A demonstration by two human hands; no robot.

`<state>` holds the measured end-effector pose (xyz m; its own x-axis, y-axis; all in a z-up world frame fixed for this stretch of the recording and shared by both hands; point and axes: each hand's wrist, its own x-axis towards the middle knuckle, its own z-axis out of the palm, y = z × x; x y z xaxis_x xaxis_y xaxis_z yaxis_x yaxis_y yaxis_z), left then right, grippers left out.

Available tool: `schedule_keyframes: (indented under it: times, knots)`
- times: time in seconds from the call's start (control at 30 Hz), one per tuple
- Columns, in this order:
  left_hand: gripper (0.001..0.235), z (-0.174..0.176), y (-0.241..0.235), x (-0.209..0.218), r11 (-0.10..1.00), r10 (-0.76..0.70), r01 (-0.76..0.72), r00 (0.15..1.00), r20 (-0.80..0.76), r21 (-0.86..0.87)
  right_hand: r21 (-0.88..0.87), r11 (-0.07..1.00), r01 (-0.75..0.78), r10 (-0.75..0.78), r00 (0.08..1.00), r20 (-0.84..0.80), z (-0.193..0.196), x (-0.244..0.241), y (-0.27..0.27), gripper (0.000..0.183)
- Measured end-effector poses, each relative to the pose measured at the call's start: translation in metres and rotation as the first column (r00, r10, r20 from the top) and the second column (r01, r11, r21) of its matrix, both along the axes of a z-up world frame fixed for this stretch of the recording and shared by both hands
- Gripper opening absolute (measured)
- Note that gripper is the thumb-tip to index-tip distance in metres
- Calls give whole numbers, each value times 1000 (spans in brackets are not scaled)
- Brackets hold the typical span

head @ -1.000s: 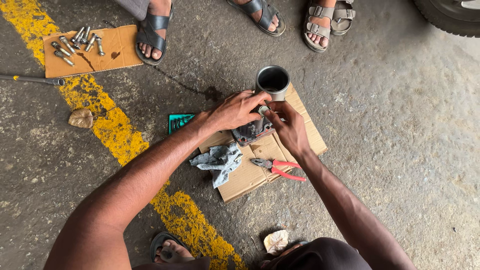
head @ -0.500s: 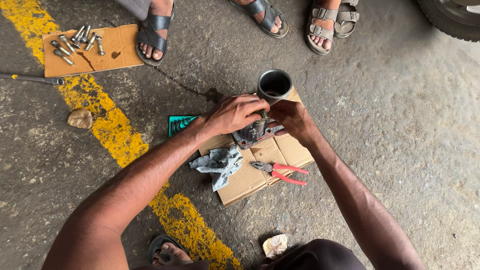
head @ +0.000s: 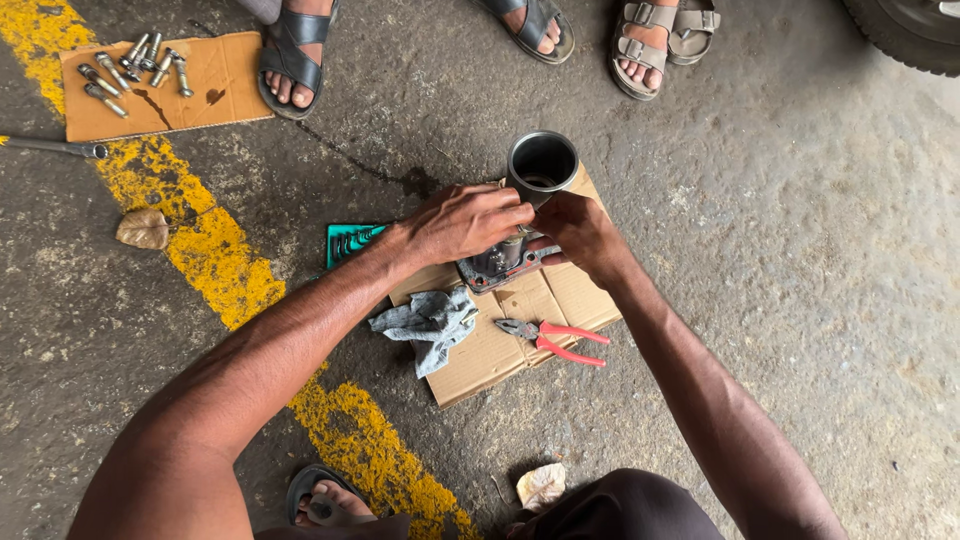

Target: The person uses pliers to manipulate a small component on a cylindrical mechanical part placed on cardboard. They repeatedly grip and adjust the component while occasionally wiping it with a cloth.

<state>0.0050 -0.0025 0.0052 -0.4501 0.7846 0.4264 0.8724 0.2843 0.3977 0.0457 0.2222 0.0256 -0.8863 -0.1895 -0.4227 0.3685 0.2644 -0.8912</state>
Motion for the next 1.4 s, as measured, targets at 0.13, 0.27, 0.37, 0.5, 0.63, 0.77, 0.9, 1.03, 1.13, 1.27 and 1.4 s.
schedule_keyframes:
  times: [0.13, 0.27, 0.37, 0.5, 0.63, 0.77, 0.9, 1.03, 1.13, 1.27, 1.4]
  knots:
    - [28, 7, 0, 2, 1000, -13, 13, 999, 37, 7, -61, 998, 31, -34, 999, -39, -5, 4, -3, 23]
    - [46, 11, 1, 13, 986, 28, -36, 998, 56, 160, -7, 998, 59, -59, 995, -74, -7, 6, -9, 25]
    - [44, 6, 4, 16, 986, 118, -130, 986, 119, 106, 39, 997, 65, -63, 997, -42, -17, 12, -15, 30]
    - [33, 3, 0, 11, 967, 194, -239, 916, 352, 89, -143, 980, 141, -146, 989, -30, -33, 21, -10, 31]
    - [33, 4, -5, 7, 963, 200, -258, 880, 430, 80, -73, 990, 123, -135, 972, -190, -47, 30, -9, 33]
    - [34, 4, -3, 4, 969, 200, -243, 881, 430, 45, 134, 977, 165, -100, 914, -394, -54, 36, -22, 37]
    - [33, 3, -1, 5, 975, 171, -214, 900, 402, 63, 161, 971, 175, -60, 836, -545, -53, 35, -32, 37]
    - [33, 5, 2, 8, 978, 169, -200, 932, 322, 66, 243, 953, 181, -22, 841, -540, -56, 32, -31, 33]
    - [33, 10, 4, 10, 968, 205, -241, 923, 325, 74, 232, 959, 165, -5, 825, -565, -59, 33, -28, 33]
    - [33, 16, 7, 12, 949, 271, -305, 920, 285, 83, 252, 952, 172, 11, 807, -590, -59, 39, -28, 37]
    - [31, 18, 7, 14, 947, 292, -317, 917, 271, 51, 287, 942, 175, 20, 822, -568, -54, 43, -33, 39]
